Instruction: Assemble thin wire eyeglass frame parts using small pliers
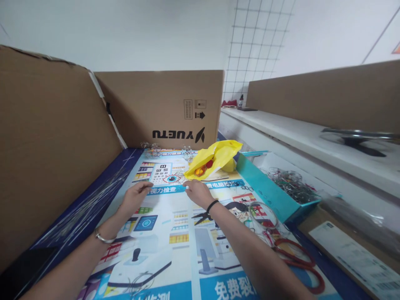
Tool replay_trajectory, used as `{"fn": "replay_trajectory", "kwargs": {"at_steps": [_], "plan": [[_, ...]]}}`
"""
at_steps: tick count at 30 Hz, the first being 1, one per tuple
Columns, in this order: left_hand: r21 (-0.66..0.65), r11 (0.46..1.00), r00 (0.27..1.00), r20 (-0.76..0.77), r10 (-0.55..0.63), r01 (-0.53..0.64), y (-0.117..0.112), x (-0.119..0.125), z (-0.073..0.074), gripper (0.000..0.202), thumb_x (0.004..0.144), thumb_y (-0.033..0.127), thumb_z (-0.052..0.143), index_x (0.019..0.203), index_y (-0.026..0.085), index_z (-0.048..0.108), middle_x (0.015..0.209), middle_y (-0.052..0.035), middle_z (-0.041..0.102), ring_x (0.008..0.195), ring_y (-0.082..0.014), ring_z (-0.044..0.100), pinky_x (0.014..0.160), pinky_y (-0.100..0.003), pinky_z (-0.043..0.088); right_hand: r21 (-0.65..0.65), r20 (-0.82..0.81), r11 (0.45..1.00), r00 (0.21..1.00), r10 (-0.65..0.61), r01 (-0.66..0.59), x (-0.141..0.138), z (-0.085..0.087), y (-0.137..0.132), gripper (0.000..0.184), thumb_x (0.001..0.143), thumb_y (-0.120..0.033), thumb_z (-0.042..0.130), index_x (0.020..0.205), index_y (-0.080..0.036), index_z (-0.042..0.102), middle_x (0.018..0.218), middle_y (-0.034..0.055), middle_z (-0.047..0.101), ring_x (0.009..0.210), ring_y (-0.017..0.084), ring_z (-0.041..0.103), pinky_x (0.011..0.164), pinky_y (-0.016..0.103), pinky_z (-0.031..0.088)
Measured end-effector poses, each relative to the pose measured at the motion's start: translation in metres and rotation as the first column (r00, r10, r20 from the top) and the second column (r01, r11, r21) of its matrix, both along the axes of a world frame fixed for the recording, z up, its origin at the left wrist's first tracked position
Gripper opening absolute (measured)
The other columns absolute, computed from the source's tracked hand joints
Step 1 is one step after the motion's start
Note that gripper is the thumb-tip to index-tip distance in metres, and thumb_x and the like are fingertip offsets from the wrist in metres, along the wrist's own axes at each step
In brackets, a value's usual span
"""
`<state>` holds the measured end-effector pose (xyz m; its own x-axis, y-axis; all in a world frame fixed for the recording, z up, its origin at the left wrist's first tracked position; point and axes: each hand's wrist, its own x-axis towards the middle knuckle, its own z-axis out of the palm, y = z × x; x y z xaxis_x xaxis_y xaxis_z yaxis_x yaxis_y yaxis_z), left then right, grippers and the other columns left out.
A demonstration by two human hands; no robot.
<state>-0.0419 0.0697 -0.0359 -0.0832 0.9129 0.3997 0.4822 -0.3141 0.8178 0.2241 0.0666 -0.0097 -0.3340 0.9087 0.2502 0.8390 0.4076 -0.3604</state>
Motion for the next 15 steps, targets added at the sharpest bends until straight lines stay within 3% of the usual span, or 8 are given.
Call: {"fn": "replay_trajectory", "kwargs": {"at_steps": [8,15], "plan": [[0.044,0.996,0.986,-0.149,-0.073,0.081,-0.001,0.032,0.007,0.013,0.072,0.022,0.055,0.078,0.020,0.067,0.082,-0.0022,0.068,0.077,-0.0177,0.062,0.072,-0.030,0.049,0.047,0.092,0.998,0.995,0.039,-0.043,-0.001,-0.009,-0.005,0.032,0.082,-0.020,0.050,0.109,-0.028,0.063,0.091,0.0045,0.064,0.087,0.019,0.059,0.073,0.025,0.041],[0.079,0.993,0.971,-0.227,-0.067,0.087,0.013,0.068,0.009,0.014,0.073,0.022,0.061,0.084,0.020,0.068,0.084,-0.0025,0.062,0.067,-0.0138,0.056,0.071,-0.028,0.048,0.083,0.220,0.993,0.973,0.063,-0.083,-0.004,-0.006,-0.010,0.026,0.085,-0.021,0.047,0.101,-0.023,0.066,0.085,0.0093,0.060,0.081,0.021,0.056,0.070,0.028,0.039]]}}
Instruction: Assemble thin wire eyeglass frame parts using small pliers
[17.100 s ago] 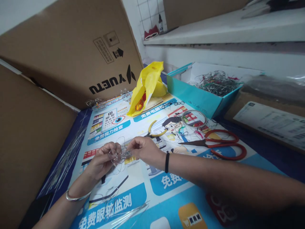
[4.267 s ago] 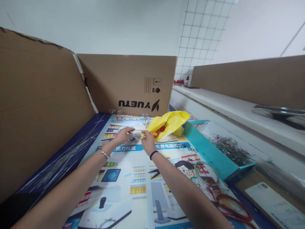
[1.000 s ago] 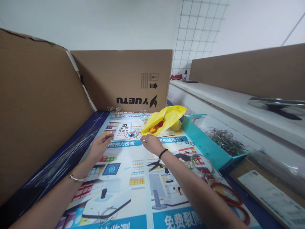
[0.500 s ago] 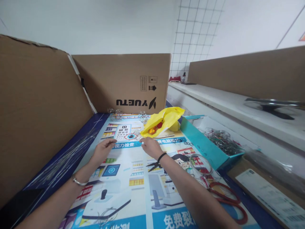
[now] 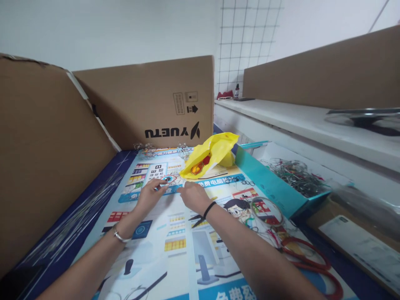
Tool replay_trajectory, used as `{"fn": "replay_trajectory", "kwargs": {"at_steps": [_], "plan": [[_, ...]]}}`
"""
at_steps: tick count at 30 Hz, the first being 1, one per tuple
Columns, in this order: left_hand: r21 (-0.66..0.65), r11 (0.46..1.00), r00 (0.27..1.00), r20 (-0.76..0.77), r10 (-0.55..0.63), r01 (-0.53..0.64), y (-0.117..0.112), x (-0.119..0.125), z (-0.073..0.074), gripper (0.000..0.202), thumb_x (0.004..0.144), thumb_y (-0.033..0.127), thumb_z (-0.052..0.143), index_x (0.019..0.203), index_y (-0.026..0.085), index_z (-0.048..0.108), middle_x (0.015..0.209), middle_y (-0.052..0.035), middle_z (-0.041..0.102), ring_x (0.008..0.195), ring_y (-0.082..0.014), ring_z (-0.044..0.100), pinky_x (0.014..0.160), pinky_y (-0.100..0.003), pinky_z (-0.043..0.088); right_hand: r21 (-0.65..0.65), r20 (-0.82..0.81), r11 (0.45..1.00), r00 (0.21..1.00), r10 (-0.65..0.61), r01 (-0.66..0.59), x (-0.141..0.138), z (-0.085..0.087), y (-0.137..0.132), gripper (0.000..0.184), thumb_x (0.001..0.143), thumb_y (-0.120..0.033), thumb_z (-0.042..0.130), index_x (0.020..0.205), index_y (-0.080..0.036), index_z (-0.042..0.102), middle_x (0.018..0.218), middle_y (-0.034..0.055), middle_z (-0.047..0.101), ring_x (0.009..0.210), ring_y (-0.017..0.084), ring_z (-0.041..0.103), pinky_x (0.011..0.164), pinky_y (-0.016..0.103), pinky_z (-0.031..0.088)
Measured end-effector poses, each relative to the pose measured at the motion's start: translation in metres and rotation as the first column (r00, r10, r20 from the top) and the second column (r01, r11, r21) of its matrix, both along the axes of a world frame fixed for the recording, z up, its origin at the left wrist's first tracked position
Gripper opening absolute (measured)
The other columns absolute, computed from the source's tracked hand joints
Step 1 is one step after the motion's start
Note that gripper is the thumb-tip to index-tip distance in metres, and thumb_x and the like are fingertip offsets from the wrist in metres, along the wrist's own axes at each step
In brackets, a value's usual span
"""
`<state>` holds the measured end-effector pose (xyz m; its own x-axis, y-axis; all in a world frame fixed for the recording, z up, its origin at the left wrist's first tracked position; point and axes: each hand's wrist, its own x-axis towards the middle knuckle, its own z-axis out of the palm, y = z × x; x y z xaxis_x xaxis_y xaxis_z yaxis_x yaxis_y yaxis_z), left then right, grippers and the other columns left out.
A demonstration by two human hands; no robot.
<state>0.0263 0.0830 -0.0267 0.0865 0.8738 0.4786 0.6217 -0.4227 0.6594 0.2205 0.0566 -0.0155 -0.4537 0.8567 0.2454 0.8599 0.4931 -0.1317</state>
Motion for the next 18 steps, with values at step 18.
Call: {"fn": "replay_trajectory", "kwargs": {"at_steps": [18], "plan": [[0.019,0.999,0.999,0.022,-0.035,0.034,0.011,0.012,-0.001,0.009,0.074,0.021,0.058,0.070,0.019,0.066,0.076,-0.0026,0.058,0.072,-0.0157,0.055,0.066,-0.028,0.047,0.043,-0.047,0.996,0.996,0.075,-0.074,0.002,-0.003,-0.003,0.022,0.085,-0.019,0.047,0.090,-0.021,0.068,0.075,0.0072,0.056,0.077,0.019,0.052,0.068,0.027,0.036]]}}
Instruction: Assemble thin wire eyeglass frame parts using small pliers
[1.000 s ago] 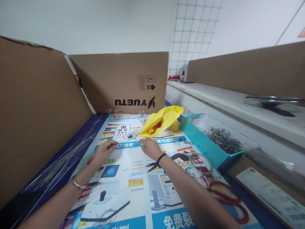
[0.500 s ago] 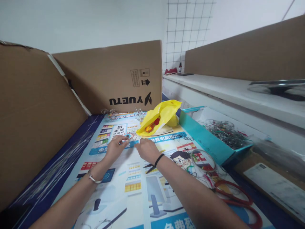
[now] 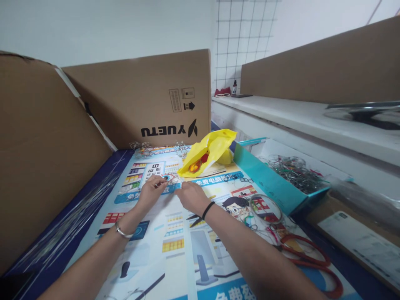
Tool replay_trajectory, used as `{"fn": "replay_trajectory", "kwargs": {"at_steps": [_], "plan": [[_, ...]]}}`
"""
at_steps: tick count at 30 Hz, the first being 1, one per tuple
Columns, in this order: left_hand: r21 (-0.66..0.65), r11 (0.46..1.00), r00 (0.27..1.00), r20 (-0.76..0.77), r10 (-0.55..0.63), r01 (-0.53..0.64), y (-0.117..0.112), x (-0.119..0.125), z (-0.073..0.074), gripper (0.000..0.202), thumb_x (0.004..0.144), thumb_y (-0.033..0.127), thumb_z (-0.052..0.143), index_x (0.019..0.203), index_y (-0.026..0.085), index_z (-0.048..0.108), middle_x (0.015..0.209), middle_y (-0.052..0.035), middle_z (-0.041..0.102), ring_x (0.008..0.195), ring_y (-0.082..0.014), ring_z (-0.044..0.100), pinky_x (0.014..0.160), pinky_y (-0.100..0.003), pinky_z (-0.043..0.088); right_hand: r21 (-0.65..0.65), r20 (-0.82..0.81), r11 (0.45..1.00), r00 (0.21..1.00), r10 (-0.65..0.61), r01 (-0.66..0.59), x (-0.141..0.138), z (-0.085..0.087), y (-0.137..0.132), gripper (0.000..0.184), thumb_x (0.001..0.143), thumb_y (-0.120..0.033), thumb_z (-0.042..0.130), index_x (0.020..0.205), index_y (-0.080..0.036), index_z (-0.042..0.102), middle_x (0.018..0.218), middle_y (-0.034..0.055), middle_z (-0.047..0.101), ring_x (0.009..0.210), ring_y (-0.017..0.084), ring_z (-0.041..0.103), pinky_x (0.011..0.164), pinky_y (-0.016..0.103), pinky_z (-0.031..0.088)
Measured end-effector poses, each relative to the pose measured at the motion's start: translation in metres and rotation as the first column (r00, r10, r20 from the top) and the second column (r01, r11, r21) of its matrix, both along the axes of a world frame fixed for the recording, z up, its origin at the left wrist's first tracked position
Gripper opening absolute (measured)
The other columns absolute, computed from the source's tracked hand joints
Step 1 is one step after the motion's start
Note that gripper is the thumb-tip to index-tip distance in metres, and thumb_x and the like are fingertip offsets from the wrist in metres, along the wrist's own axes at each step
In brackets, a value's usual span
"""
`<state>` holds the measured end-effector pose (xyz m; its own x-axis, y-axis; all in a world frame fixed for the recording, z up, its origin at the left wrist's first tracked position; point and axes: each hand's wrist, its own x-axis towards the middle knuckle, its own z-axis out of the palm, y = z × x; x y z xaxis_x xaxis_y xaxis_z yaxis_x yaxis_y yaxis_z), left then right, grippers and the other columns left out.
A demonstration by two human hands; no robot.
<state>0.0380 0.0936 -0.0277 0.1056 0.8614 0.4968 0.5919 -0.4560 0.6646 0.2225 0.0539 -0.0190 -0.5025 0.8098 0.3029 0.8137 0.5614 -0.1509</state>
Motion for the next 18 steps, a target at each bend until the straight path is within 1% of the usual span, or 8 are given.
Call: {"fn": "replay_trajectory", "kwargs": {"at_steps": [3,5,8,11,13,15,18], "plan": [[0.000,0.999,0.999,0.004,-0.053,0.053,-0.007,-0.004,0.004,0.010,0.075,0.021,0.056,0.070,0.019,0.064,0.080,-0.0036,0.059,0.078,-0.0165,0.057,0.067,-0.027,0.048,0.006,-0.099,0.999,0.994,0.052,-0.052,0.002,0.001,-0.001,0.018,0.084,-0.023,0.051,0.086,-0.022,0.069,0.074,0.0051,0.058,0.077,0.017,0.053,0.069,0.026,0.038],[-0.003,0.996,0.996,0.003,-0.091,0.091,-0.012,-0.008,0.007,0.008,0.075,0.021,0.056,0.070,0.019,0.063,0.081,-0.0034,0.061,0.081,-0.0169,0.057,0.069,-0.027,0.047,0.015,-0.190,0.998,0.980,0.058,-0.056,0.003,0.000,0.000,0.016,0.083,-0.022,0.052,0.084,-0.022,0.068,0.076,0.0037,0.060,0.078,0.016,0.054,0.071,0.025,0.039],[-0.024,0.989,0.989,-0.008,-0.147,0.146,-0.018,-0.015,0.009,0.008,0.075,0.021,0.056,0.070,0.019,0.061,0.081,-0.0029,0.062,0.083,-0.0169,0.058,0.070,-0.027,0.046,0.028,-0.349,1.000,0.937,0.011,-0.001,0.005,-0.004,0.005,0.015,0.084,-0.018,0.051,0.083,-0.020,0.065,0.079,0.0029,0.061,0.078,0.014,0.055,0.073,0.025,0.041],[-0.063,0.978,0.979,-0.023,-0.203,0.201,-0.023,-0.021,0.012,0.008,0.076,0.021,0.056,0.070,0.018,0.061,0.081,-0.0027,0.064,0.081,-0.0167,0.058,0.066,-0.026,0.044,0.023,-0.489,0.998,0.872,-0.036,0.054,0.006,-0.008,0.011,0.013,0.080,-0.018,0.055,0.092,-0.019,0.061,0.081,0.0027,0.060,0.074,0.014,0.054,0.071,0.026,0.043],[-0.084,0.969,0.971,-0.028,-0.237,0.234,-0.026,-0.024,0.015,0.009,0.076,0.022,0.055,0.070,0.018,0.061,0.082,-0.0024,0.064,0.081,-0.0165,0.058,0.067,-0.026,0.044,0.015,-0.549,0.999,0.835,-0.029,0.045,0.006,-0.010,0.014,0.026,0.075,-0.018,0.060,0.102,-0.019,0.058,0.087,0.0027,0.060,0.070,0.013,0.052,0.070,0.027,0.044],[-0.098,0.959,0.963,-0.030,-0.269,0.265,-0.029,-0.026,0.018,0.010,0.078,0.022,0.055,0.071,0.018,0.060,0.082,-0.0023,0.064,0.081,-0.0160,0.058,0.070,-0.026,0.044,0.008,-0.582,1.000,0.813,0.006,-0.001,0.006,-0.010,0.015,0.039,0.071,-0.016,0.063,0.108,-0.020,0.055,0.095,0.0030,0.059,0.068,0.011,0.052,0.072,0.028,0.045],[-0.114,0.944,0.949,-0.036,-0.314,0.308,-0.032,-0.026,0.022,0.010,0.079,0.023,0.053,0.073,0.018,0.059,0.084,-0.0026,0.063,0.081,-0.0153,0.058,0.070,-0.026,0.044,-0.006,-0.599,0.996,0.798,0.071,-0.093,0.005,-0.008,0.015,0.046,0.066,-0.010,0.064,0.110,-0.019,0.055,0.100,0.0034,0.059,0.066,0.010,0.052,0.073,0.028,0.046]]}}
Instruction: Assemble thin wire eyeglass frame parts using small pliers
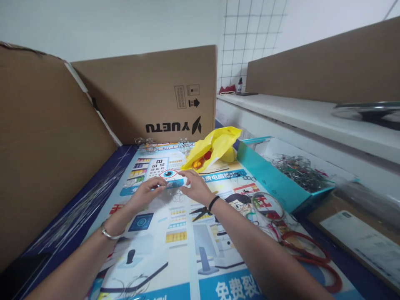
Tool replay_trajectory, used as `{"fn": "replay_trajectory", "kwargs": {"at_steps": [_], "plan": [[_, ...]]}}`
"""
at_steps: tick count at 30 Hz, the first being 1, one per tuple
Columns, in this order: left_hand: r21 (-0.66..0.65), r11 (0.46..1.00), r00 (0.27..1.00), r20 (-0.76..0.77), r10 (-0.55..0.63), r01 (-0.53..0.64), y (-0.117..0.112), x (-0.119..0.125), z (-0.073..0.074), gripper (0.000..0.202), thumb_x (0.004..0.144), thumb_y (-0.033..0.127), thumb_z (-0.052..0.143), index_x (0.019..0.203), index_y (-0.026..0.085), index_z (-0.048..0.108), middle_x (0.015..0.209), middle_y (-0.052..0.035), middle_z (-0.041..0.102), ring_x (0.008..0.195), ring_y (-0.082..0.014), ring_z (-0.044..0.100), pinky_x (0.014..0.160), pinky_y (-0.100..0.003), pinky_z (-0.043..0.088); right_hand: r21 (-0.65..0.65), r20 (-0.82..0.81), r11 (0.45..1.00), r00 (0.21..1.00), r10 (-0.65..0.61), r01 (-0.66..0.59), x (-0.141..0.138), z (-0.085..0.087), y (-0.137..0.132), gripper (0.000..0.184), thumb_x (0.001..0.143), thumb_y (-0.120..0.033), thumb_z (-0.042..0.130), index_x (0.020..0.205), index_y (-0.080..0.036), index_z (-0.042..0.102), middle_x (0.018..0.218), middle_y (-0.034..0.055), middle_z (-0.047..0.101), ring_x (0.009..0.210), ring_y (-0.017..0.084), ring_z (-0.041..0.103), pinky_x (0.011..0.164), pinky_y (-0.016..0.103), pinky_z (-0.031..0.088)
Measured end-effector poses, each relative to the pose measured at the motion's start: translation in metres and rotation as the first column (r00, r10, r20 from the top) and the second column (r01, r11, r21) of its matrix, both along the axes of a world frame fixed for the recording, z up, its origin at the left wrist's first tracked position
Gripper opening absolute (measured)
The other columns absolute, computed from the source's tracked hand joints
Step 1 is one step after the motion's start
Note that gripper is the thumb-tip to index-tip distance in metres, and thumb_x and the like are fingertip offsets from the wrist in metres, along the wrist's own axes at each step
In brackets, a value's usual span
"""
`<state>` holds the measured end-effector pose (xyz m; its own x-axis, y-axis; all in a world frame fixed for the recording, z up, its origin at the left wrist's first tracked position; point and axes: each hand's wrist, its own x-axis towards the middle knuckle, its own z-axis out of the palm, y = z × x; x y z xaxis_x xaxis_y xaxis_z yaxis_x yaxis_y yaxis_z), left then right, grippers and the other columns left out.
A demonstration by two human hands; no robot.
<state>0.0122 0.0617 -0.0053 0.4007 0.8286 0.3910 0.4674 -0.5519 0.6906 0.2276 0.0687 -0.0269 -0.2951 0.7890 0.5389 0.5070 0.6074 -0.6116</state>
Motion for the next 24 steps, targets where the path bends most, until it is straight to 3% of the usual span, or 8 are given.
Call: {"fn": "replay_trajectory", "kwargs": {"at_steps": [7,10,17,24], "plan": [[0.001,0.998,0.997,-0.033,-0.064,0.064,-0.003,0.002,0.003,0.010,0.080,0.021,0.052,0.074,0.017,0.058,0.082,-0.0022,0.063,0.077,-0.0144,0.057,0.068,-0.024,0.043,-0.025,-0.001,0.994,0.994,0.106,-0.106,0.000,0.002,0.000,0.044,0.069,0.001,0.047,0.105,-0.020,0.060,0.098,0.0032,0.061,0.073,0.010,0.055,0.067,0.023,0.045],[0.015,0.998,0.997,-0.048,-0.063,0.063,-0.005,0.004,0.003,0.009,0.080,0.020,0.051,0.078,0.018,0.059,0.081,-0.0022,0.063,0.077,-0.0149,0.056,0.069,-0.025,0.043,-0.046,0.023,0.992,0.993,0.116,-0.115,0.000,0.001,0.000,0.044,0.068,-0.002,0.056,0.107,-0.021,0.060,0.092,0.0018,0.060,0.062,0.008,0.051,0.067,0.024,0.045],[0.066,0.996,0.994,-0.088,-0.060,0.065,-0.008,0.010,0.004,0.010,0.076,0.017,0.053,0.078,0.019,0.063,0.083,-0.0035,0.062,0.082,-0.0170,0.056,0.077,-0.030,0.045,-0.062,0.058,0.995,0.995,0.078,-0.075,-0.005,0.001,-0.005,0.032,0.070,-0.008,0.062,0.100,-0.020,0.064,0.080,0.0002,0.058,0.061,0.010,0.048,0.066,0.024,0.042],[0.149,0.988,0.992,-0.110,0.065,-0.048,-0.012,0.017,-0.007,0.009,0.071,0.024,0.064,0.078,0.020,0.061,0.085,-0.0035,0.061,0.090,-0.0206,0.054,0.083,-0.035,0.043,-0.072,0.054,0.996,0.997,0.053,-0.049,-0.006,0.001,-0.007,0.027,0.072,-0.013,0.064,0.098,-0.019,0.064,0.079,-0.0001,0.056,0.057,0.008,0.046,0.061,0.022,0.042]]}}
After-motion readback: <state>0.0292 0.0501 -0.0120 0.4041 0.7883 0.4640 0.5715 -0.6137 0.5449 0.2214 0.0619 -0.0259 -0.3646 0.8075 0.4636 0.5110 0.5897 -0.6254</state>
